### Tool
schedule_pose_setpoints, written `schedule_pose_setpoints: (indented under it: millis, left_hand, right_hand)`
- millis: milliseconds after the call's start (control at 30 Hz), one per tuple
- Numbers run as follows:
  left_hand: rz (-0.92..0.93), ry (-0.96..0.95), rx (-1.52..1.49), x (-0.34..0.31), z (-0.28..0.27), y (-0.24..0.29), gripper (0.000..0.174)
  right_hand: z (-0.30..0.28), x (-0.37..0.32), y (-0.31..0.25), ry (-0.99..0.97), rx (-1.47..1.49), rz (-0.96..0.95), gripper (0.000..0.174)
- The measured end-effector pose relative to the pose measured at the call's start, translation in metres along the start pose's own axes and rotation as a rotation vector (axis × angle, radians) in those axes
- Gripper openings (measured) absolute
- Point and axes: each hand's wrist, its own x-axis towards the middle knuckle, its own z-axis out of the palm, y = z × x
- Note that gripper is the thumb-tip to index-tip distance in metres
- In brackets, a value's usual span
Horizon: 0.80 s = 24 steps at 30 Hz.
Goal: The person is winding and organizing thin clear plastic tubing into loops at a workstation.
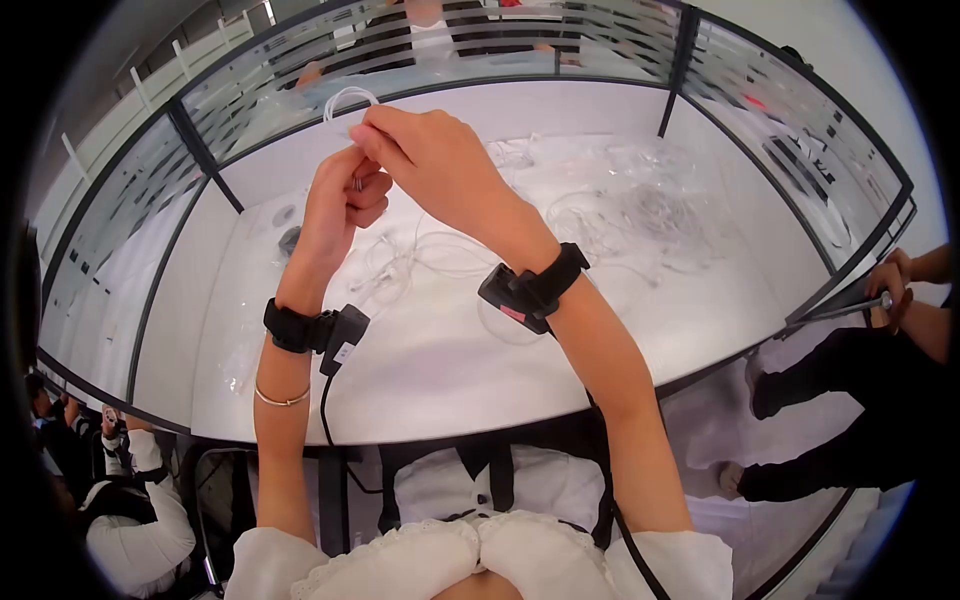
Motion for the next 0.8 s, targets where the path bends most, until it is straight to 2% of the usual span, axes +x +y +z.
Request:
schedule_pose_setpoints:
  millis: [67, 167, 267, 367, 500, 600, 800]
  left_hand:
    - [-0.007, -0.049, -0.072, 0.002, -0.007, -0.003, 0.031]
    - [-0.023, -0.099, -0.053, 0.000, -0.009, -0.003, 0.033]
    - [-0.045, -0.041, -0.074, -0.001, -0.004, 0.004, 0.036]
    - [-0.044, 0.114, 0.008, 0.001, -0.001, 0.002, 0.041]
    - [0.037, 0.191, 0.083, 0.000, 0.004, 0.001, 0.047]
    - [0.021, 0.073, 0.010, 0.001, -0.004, -0.001, 0.049]
    - [0.032, 0.081, 0.096, -0.002, 0.007, 0.006, 0.048]
  right_hand:
    - [-0.001, 0.000, 0.001, -0.015, -0.045, -0.024, 0.022]
    - [0.000, -0.002, 0.004, -0.033, 0.051, -0.012, 0.020]
    - [-0.006, -0.002, -0.002, -0.048, -0.076, -0.029, 0.019]
    - [-0.002, -0.002, 0.010, -0.048, -0.136, -0.112, 0.019]
    - [-0.006, -0.001, 0.006, -0.068, -0.126, -0.027, 0.021]
    - [-0.005, 0.000, 0.009, -0.034, -0.085, -0.018, 0.023]
    - [-0.004, -0.001, 0.003, 0.010, 0.000, 0.001, 0.021]
